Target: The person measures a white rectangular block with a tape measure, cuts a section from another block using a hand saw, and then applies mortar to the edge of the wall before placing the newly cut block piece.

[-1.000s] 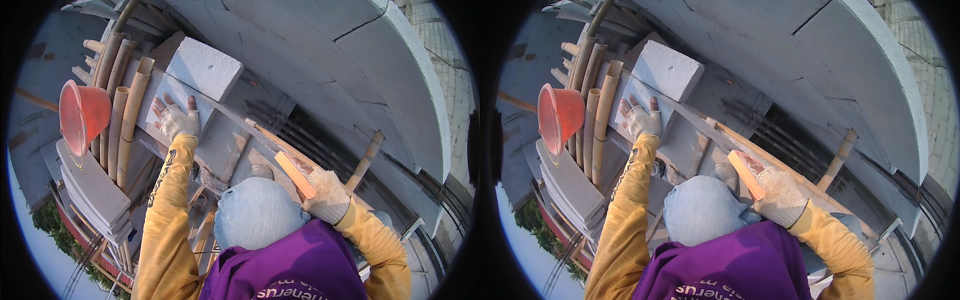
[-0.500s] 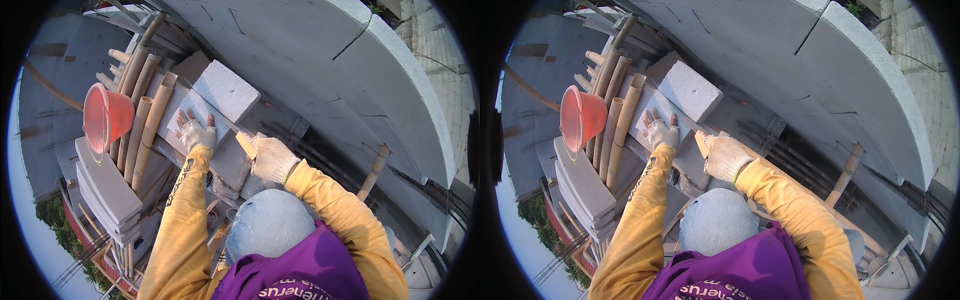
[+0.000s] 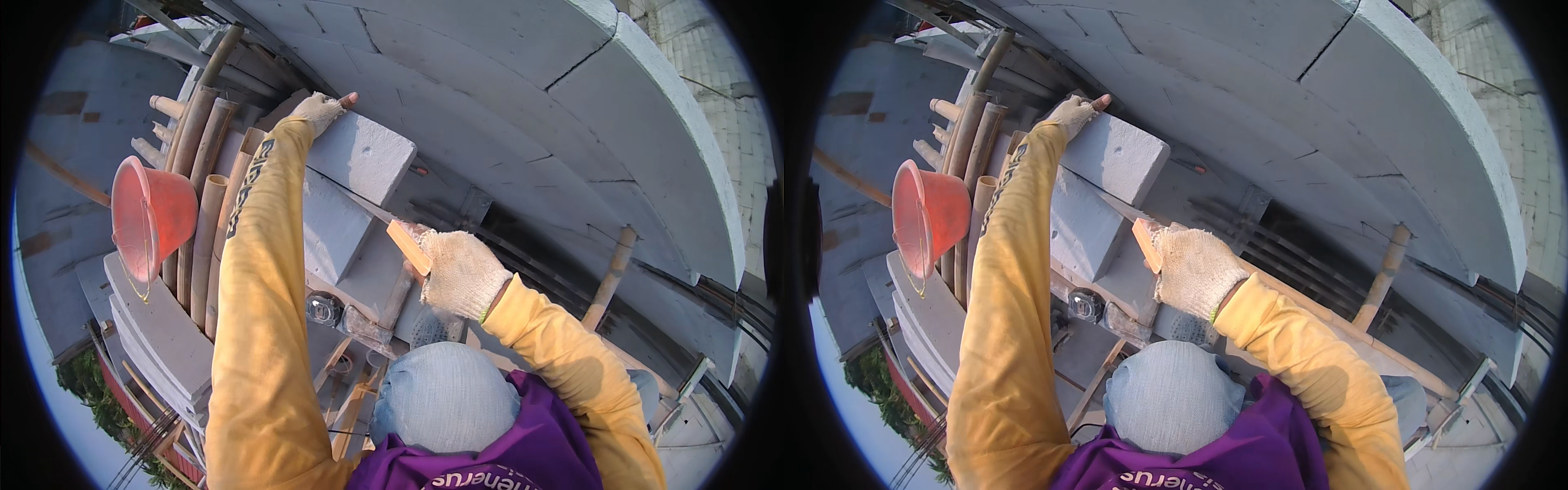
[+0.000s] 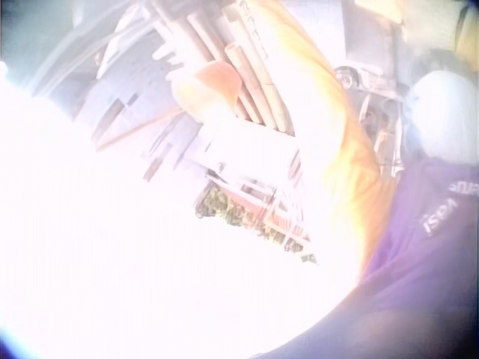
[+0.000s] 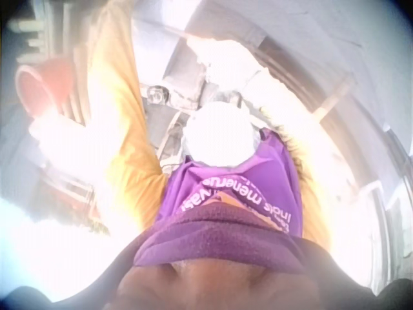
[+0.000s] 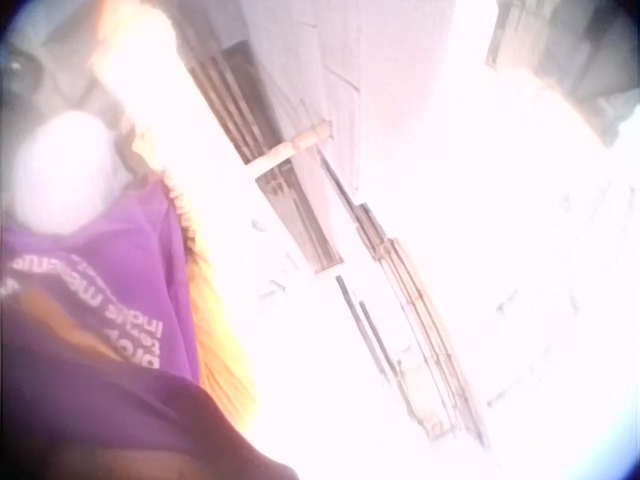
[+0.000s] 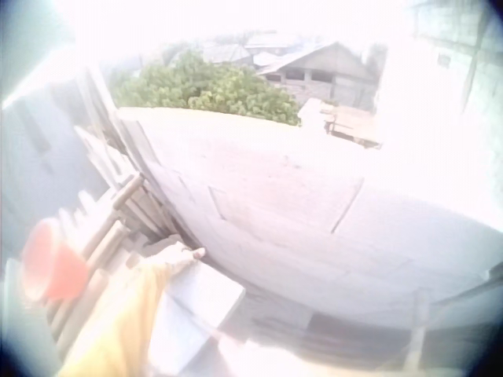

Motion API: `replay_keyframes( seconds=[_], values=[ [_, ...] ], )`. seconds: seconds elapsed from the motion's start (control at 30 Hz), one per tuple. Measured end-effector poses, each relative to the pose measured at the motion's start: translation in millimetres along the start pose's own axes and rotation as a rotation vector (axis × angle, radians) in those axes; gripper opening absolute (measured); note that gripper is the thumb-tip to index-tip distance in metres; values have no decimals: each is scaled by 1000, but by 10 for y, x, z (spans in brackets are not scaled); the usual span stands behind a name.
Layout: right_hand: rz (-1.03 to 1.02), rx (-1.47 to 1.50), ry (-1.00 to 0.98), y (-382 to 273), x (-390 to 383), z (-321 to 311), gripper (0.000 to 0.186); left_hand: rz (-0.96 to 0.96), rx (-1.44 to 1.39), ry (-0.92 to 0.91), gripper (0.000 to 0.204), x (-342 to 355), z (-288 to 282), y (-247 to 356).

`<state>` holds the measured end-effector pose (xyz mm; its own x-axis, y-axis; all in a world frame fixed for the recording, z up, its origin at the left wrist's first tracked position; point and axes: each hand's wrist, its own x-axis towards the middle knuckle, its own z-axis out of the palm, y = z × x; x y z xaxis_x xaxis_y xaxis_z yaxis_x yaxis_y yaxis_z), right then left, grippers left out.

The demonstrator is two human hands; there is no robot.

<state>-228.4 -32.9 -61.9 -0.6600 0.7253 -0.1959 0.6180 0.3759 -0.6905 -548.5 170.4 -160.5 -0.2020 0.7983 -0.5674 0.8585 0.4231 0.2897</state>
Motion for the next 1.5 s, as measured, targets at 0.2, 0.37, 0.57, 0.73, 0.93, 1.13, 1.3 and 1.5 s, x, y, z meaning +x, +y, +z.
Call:
replay_keyframes(
  seconds=[0.2,0.37,0.57,0.73,0.93,1.13,1.3,1.5],
  values=[
    [70,23,110,17,-71,37,33,-31,-31,-175,57,249,334,283],
    [125,142,-126,-134,-668,-644,34,343,292,-24,37,670,384,-460],
    [167,81,-130,-163,-328,-427,37,200,169,-119,36,605,460,-367],
    [64,-43,-76,37,77,-92,36,347,592,-30,37,363,283,-190],
    [259,210,-217,-201,-646,-719,33,313,527,-46,38,191,351,-228],
    [154,175,-118,-29,-268,-452,21,259,530,-82,38,193,403,-61],
    [124,78,-79,96,-244,-121,37,254,362,-71,40,283,297,-186],
    [183,356,95,122,-1012,-332,47,46,142,-128,35,199,309,-177]
  ],
)
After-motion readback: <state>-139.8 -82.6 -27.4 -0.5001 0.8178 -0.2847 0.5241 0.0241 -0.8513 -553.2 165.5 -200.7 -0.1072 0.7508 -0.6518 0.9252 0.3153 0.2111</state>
